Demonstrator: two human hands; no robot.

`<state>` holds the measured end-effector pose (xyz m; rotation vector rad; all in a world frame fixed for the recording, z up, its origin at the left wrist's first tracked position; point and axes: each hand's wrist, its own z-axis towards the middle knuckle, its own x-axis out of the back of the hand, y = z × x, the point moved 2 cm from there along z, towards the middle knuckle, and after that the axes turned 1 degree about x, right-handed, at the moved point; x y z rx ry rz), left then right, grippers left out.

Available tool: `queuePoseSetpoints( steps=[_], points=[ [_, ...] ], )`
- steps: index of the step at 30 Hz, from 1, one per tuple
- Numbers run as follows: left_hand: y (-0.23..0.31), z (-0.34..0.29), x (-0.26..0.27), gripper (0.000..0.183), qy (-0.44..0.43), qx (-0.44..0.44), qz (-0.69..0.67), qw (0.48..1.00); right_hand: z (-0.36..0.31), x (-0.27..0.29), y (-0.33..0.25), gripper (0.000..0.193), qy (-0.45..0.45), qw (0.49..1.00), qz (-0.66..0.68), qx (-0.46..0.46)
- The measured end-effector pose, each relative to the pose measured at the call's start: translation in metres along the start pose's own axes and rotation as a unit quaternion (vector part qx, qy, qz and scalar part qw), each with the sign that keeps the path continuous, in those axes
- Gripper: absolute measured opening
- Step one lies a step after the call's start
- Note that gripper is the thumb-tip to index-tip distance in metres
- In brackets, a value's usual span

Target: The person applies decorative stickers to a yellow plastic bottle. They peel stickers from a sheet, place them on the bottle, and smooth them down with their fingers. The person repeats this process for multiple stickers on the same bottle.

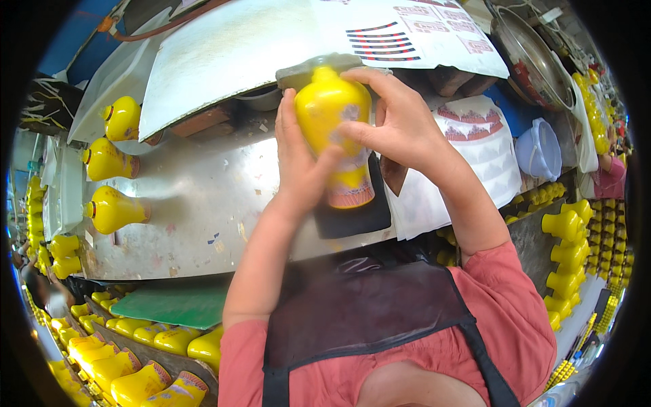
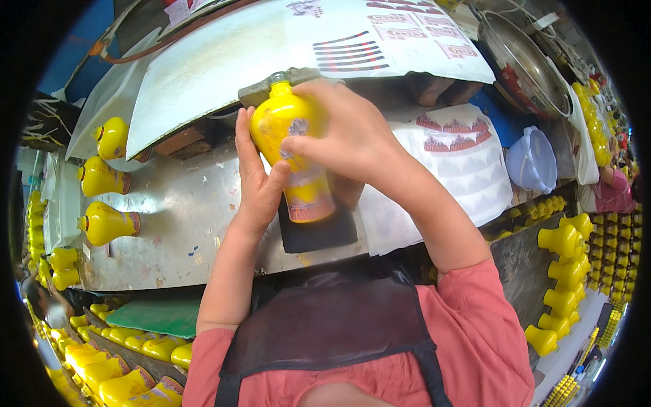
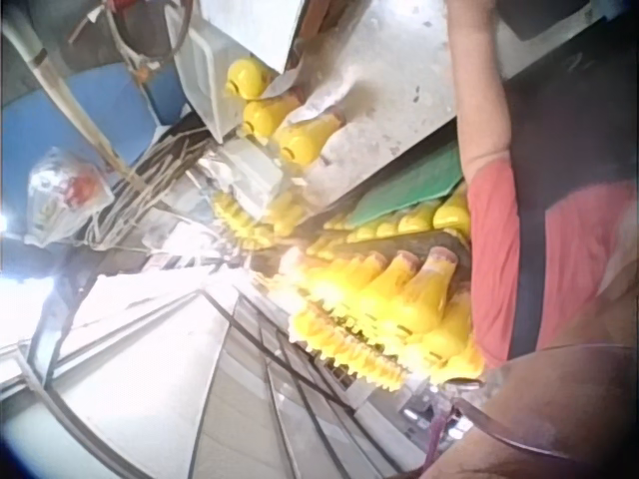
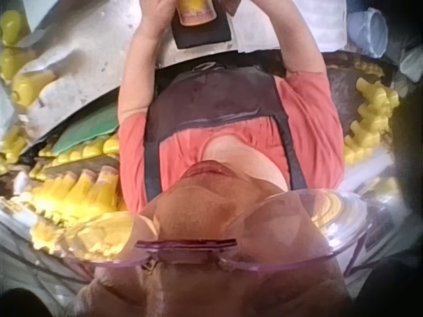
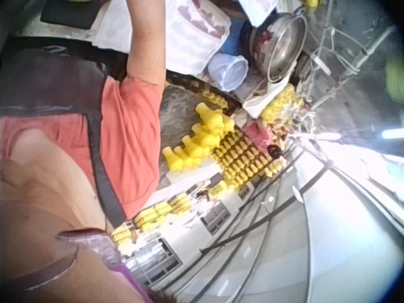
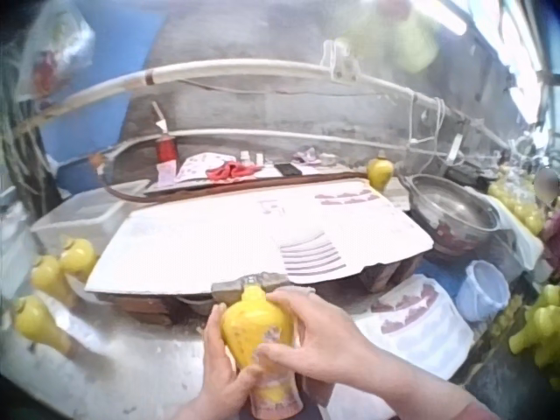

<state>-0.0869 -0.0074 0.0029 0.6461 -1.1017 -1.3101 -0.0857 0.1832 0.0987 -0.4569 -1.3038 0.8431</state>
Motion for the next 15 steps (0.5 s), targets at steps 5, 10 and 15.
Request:
queuePoseSetpoints(
  steps=[5,10,15],
  points=[
    [0.004,0.002,-0.005,0.103,0.008,-0.008,0.087,0.996,0.015,-0.007,-0.011,0.066,0.006,0.998,-0.061,-0.020],
    [0.004,0.002,-0.008,0.104,0.020,-0.041,0.095,0.994,0.019,-0.009,-0.013,0.065,-0.004,0.997,-0.058,-0.059],
    [0.003,0.001,-0.010,0.105,0.032,-0.050,0.107,0.993,0.020,-0.007,-0.012,0.062,-0.012,0.997,-0.050,-0.055]
  ],
)
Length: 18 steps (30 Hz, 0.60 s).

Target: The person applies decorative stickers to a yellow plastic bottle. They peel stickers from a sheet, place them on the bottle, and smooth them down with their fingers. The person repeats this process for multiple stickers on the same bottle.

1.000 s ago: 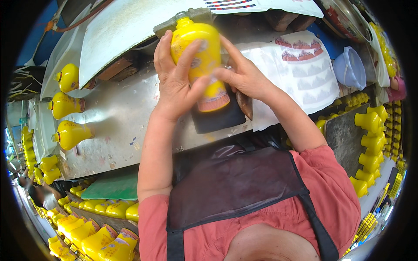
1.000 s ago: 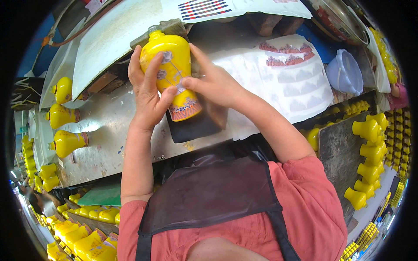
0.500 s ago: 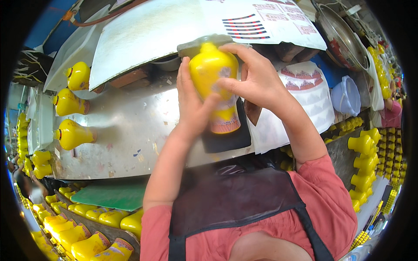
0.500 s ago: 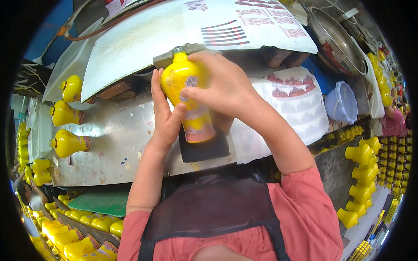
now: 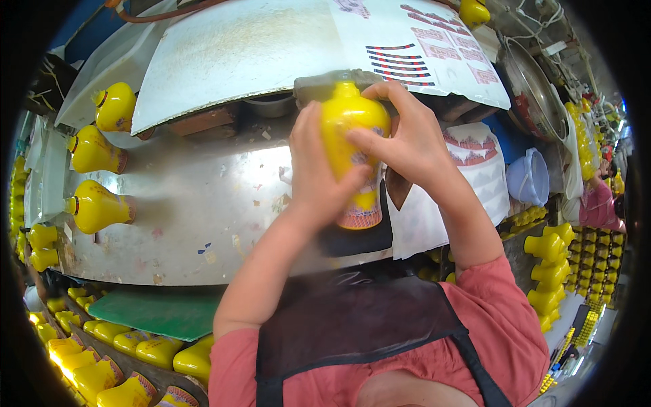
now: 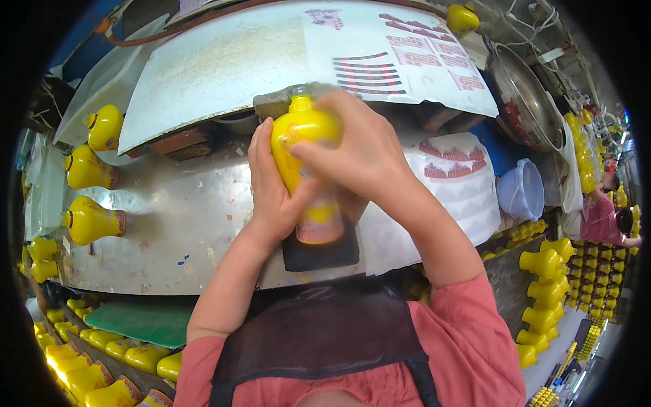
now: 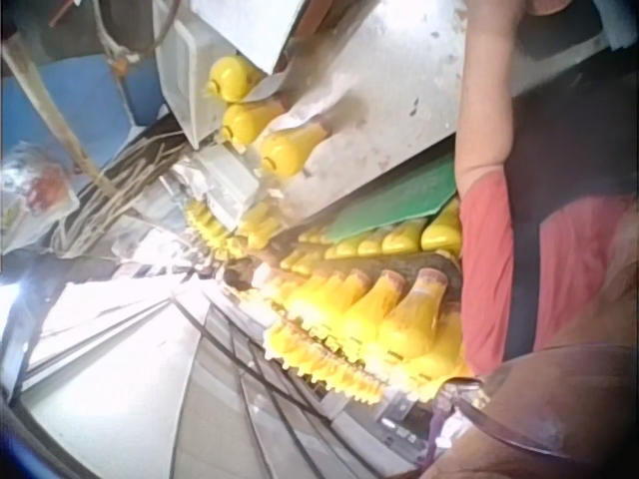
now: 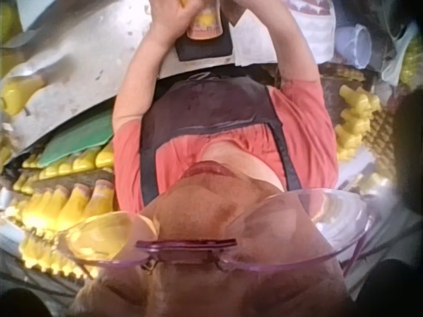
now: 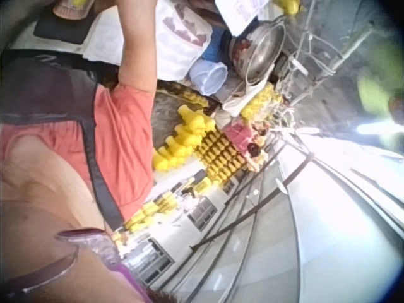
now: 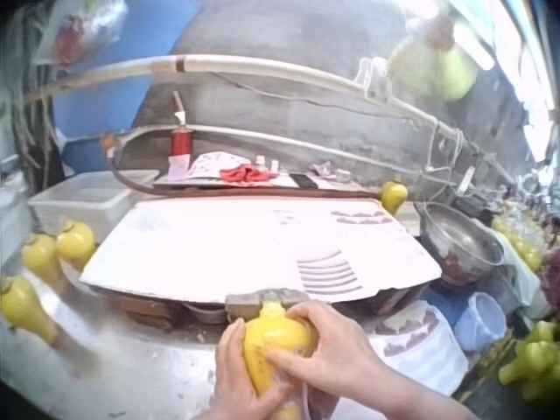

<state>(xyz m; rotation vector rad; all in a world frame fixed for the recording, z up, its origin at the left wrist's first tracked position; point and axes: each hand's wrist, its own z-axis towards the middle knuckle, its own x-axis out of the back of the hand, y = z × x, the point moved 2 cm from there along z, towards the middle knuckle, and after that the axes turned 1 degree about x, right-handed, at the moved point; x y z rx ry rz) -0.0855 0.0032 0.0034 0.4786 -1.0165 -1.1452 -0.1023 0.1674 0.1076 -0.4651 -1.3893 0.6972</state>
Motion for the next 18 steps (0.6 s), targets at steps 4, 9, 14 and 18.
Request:
queuePoseSetpoints(
  steps=[4,9,14,18],
  points=[
    [0.0009,-0.0004,-0.0002,0.104,0.007,-0.012,0.000,1.000,0.0004,-0.0015,0.0007,0.062,-0.005,1.000,0.003,-0.005],
    [0.0018,-0.0008,-0.0007,0.105,0.008,-0.014,0.001,1.000,0.0005,-0.0021,0.0013,0.061,-0.003,1.000,0.008,-0.007],
    [0.0024,-0.0009,-0.0014,0.105,0.010,-0.010,-0.001,1.000,0.0007,-0.0014,0.0009,0.062,0.001,1.000,-0.005,-0.008],
    [0.0033,-0.0008,-0.0017,0.105,0.013,-0.006,0.003,1.000,0.0010,-0.0019,-0.0001,0.063,0.007,1.000,-0.004,-0.022]
  ],
)
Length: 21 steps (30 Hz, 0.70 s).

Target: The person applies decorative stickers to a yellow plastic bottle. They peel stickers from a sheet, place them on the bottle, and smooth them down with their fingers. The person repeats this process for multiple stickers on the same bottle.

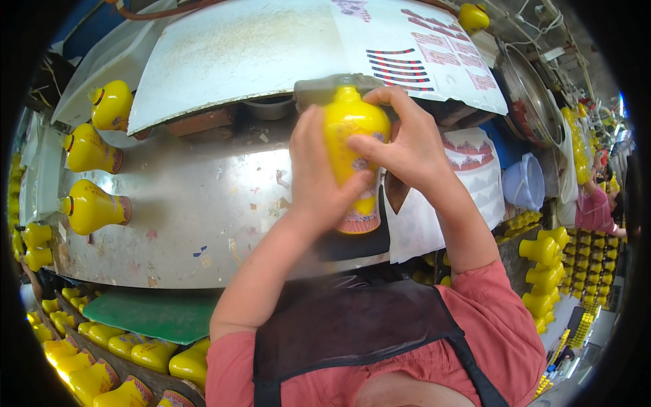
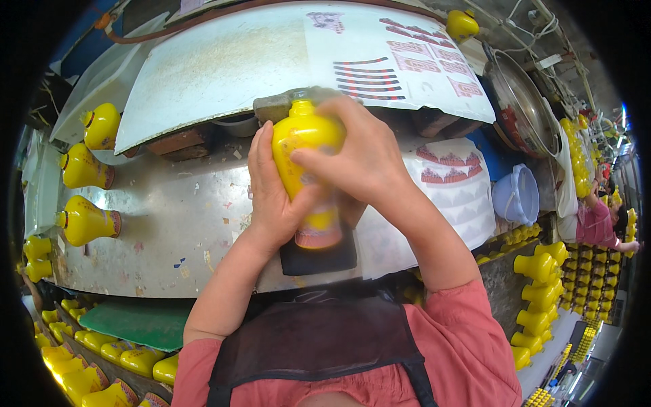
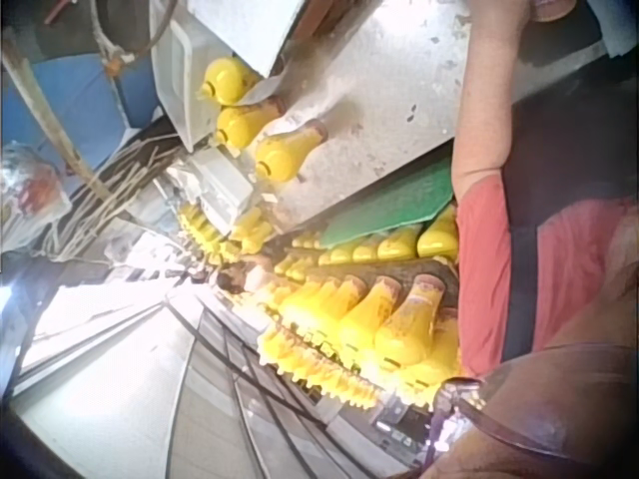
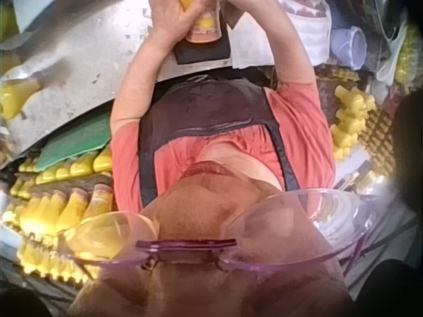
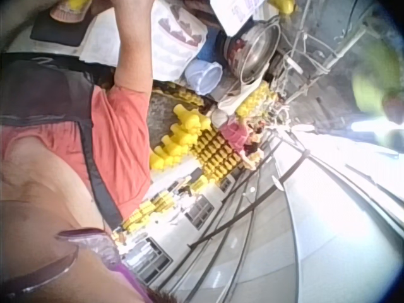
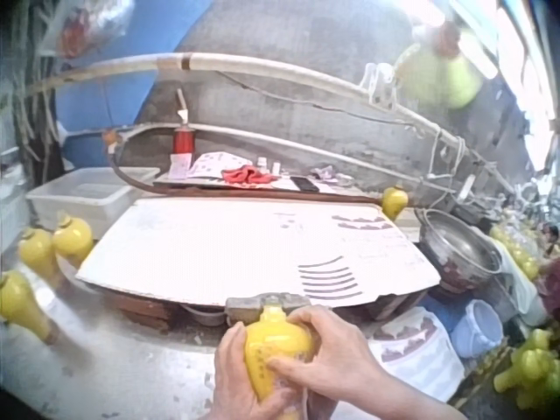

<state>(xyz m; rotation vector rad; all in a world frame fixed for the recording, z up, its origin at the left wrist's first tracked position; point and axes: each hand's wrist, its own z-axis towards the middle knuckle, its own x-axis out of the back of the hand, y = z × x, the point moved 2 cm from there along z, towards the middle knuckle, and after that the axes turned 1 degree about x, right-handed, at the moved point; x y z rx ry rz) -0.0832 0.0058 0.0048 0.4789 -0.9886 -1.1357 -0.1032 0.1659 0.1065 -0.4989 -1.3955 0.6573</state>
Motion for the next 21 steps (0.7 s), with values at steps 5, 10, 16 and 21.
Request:
queuePoseSetpoints(
  steps=[5,10,16,21],
  points=[
    [0.000,0.001,0.002,0.105,-0.007,0.000,-0.001,1.000,-0.002,0.002,0.002,0.057,0.007,0.999,0.017,0.032],
    [0.000,0.002,0.003,0.105,-0.008,-0.004,0.008,1.000,-0.011,0.004,0.002,0.039,0.040,0.964,-0.072,0.253],
    [0.001,0.003,0.002,0.105,-0.018,0.010,0.002,1.000,-0.007,0.000,0.003,0.041,0.029,0.946,-0.136,0.294],
    [0.000,0.003,0.002,0.105,-0.020,0.004,0.003,1.000,-0.007,0.003,0.009,0.042,0.009,0.959,-0.114,0.261]
  ],
)
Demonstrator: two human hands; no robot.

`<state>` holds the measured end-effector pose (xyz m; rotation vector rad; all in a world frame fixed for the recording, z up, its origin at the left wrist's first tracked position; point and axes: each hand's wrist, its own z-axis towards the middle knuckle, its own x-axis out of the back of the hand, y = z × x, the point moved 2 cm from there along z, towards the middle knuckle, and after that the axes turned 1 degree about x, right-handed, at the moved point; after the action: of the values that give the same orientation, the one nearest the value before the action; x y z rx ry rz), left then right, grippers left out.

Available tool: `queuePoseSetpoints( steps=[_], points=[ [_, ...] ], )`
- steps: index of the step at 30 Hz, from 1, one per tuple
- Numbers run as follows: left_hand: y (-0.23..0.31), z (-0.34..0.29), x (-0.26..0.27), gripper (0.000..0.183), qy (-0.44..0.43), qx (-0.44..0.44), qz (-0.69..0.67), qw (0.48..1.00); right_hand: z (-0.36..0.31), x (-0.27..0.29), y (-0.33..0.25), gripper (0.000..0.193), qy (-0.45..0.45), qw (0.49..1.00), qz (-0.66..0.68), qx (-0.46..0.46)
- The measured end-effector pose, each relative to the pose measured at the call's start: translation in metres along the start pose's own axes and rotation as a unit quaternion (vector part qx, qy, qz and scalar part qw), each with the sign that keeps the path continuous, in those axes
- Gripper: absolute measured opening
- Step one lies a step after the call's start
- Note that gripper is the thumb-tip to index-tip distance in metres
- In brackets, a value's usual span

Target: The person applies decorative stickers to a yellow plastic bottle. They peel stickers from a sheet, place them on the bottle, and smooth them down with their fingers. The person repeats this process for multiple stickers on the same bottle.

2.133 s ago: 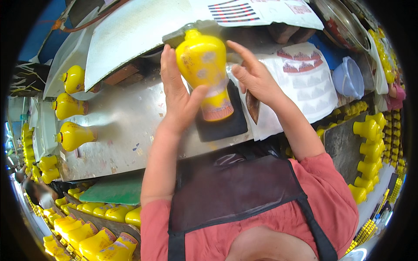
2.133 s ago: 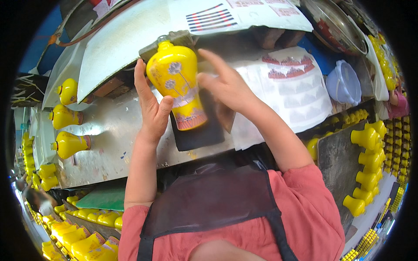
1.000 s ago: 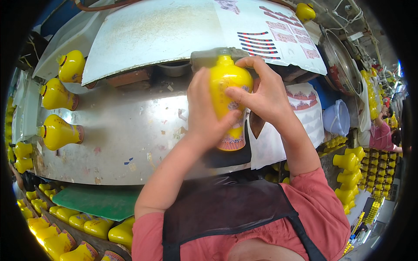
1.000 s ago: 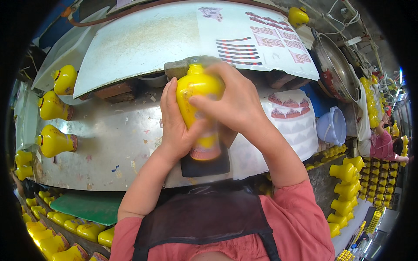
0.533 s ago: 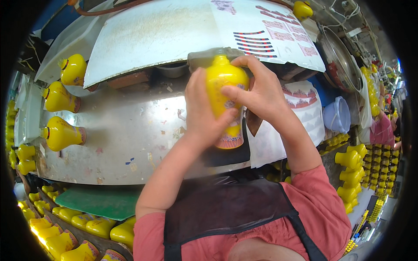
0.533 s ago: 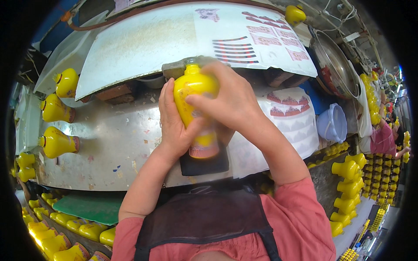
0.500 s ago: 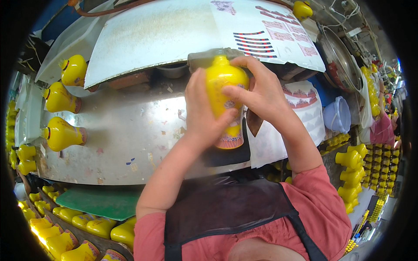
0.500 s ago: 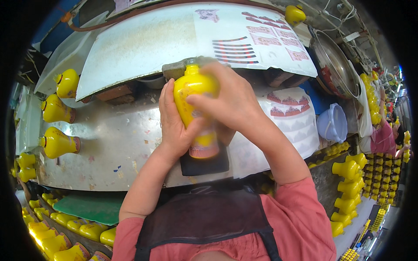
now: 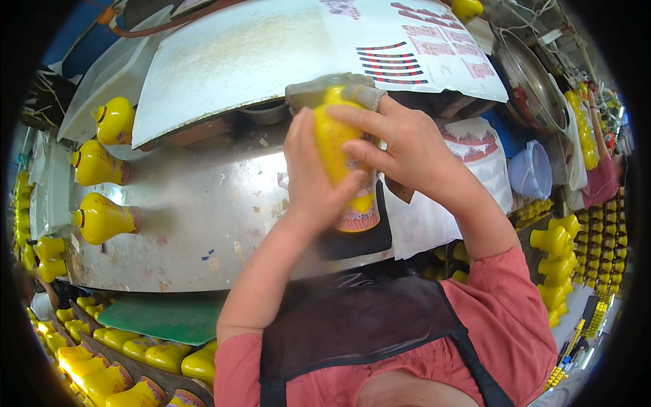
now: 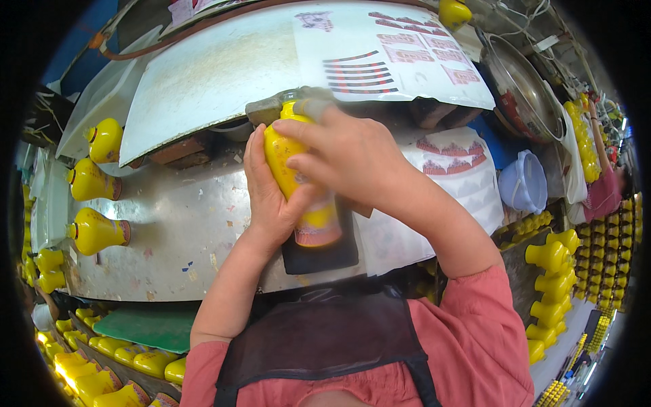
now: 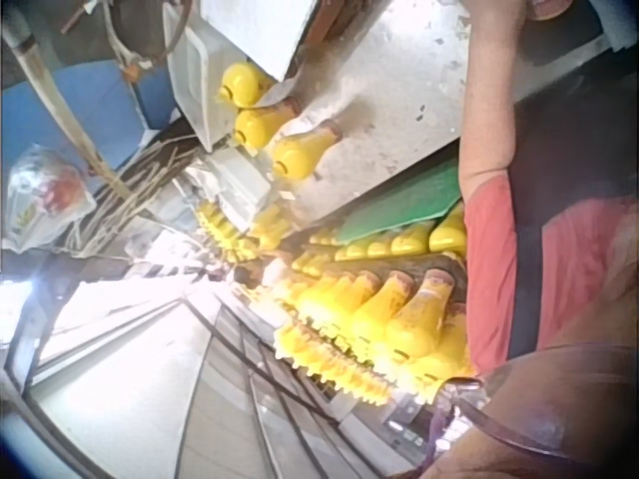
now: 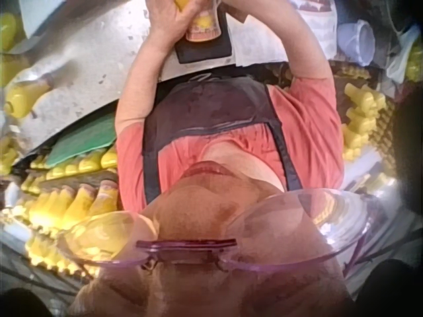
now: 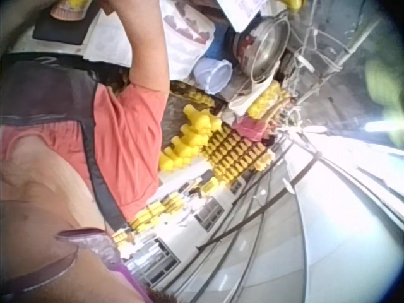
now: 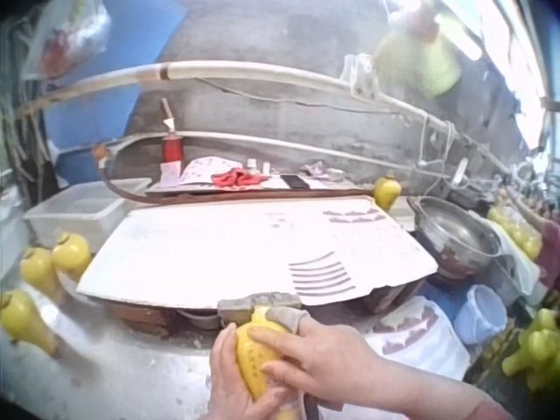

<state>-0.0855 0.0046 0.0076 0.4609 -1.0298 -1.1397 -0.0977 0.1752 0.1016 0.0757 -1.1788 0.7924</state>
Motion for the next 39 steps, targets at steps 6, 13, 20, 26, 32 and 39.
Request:
queuePoseSetpoints(
  steps=[6,13,20,26,32,39],
  points=[
    [-0.002,-0.002,0.003,0.104,-0.010,0.011,-0.016,1.000,0.002,0.001,0.013,0.042,-0.005,1.000,0.023,-0.006],
    [-0.006,0.001,0.006,0.099,-0.016,0.048,-0.071,0.996,0.027,0.033,0.043,0.028,0.051,0.814,0.447,-0.366],
    [-0.005,-0.001,0.008,0.099,-0.005,0.071,-0.073,0.995,0.035,0.027,-0.007,0.031,0.070,0.986,-0.044,0.148],
    [0.014,0.002,0.023,0.069,0.039,0.171,-0.233,0.957,-0.016,0.007,-0.020,0.036,0.065,0.919,-0.085,0.381],
    [0.046,-0.003,0.001,0.066,0.041,0.267,-0.324,0.906,-0.066,0.000,-0.019,0.009,0.001,0.975,0.093,0.204],
    [0.013,-0.007,-0.002,0.074,0.003,0.205,-0.292,0.934,-0.053,0.009,-0.005,0.056,-0.024,0.893,0.279,-0.352]
  ],
)
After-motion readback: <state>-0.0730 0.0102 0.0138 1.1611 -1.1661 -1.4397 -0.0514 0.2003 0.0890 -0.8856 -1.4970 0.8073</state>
